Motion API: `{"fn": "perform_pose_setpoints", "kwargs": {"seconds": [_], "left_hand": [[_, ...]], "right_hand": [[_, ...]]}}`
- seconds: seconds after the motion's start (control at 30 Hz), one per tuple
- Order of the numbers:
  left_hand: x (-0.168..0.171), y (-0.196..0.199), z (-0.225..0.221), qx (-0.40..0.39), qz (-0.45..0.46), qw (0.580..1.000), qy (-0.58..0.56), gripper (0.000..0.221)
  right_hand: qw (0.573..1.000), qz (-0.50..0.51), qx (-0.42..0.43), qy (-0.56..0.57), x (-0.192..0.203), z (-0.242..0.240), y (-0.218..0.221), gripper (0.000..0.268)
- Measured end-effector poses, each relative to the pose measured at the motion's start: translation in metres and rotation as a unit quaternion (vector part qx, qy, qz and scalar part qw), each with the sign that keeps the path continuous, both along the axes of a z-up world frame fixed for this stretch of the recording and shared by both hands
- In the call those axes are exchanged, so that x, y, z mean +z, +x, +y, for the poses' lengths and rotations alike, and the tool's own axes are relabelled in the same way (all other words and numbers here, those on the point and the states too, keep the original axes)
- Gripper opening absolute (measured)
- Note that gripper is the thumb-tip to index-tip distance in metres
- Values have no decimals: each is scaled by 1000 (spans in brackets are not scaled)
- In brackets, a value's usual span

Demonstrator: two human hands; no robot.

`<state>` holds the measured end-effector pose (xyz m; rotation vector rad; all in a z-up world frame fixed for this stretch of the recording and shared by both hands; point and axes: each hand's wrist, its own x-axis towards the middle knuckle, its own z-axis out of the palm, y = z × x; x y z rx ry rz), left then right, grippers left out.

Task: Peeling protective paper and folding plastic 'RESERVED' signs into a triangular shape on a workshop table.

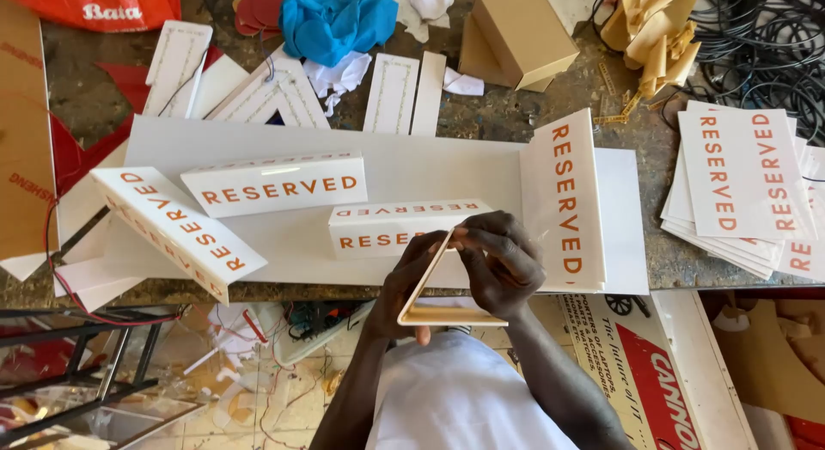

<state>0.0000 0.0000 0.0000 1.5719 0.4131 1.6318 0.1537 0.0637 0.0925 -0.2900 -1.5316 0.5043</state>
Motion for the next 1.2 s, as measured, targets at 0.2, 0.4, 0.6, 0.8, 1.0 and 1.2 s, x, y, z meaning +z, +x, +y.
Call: {"fn": "perform_pose_setpoints", "kwargs": {"seconds": [0.2,0.4,0.6,0.8,1.0,1.2], "left_hand": [[10,6,4,4,-15,1000,21,115],[5,5,5,-7,6,1000,9,118],[9,7,3,-15,8,1000,-1,118],[8,6,1,-24,31,999,-12,122],[21,-3,-6,-25,68,997,-30,123],[27,-8,-17,-20,86,995,-49,122]], "right_hand": [[1000,-8,-8,14,-8,4,7,14],[999,-3,-26,18,-9,3,14,11],[999,-1,-33,15,-7,0,16,11],[999,2,-36,16,-3,-5,18,11],[998,-3,-58,33,-12,-4,24,12],[998,-7,-57,29,-7,-10,20,11]]}}
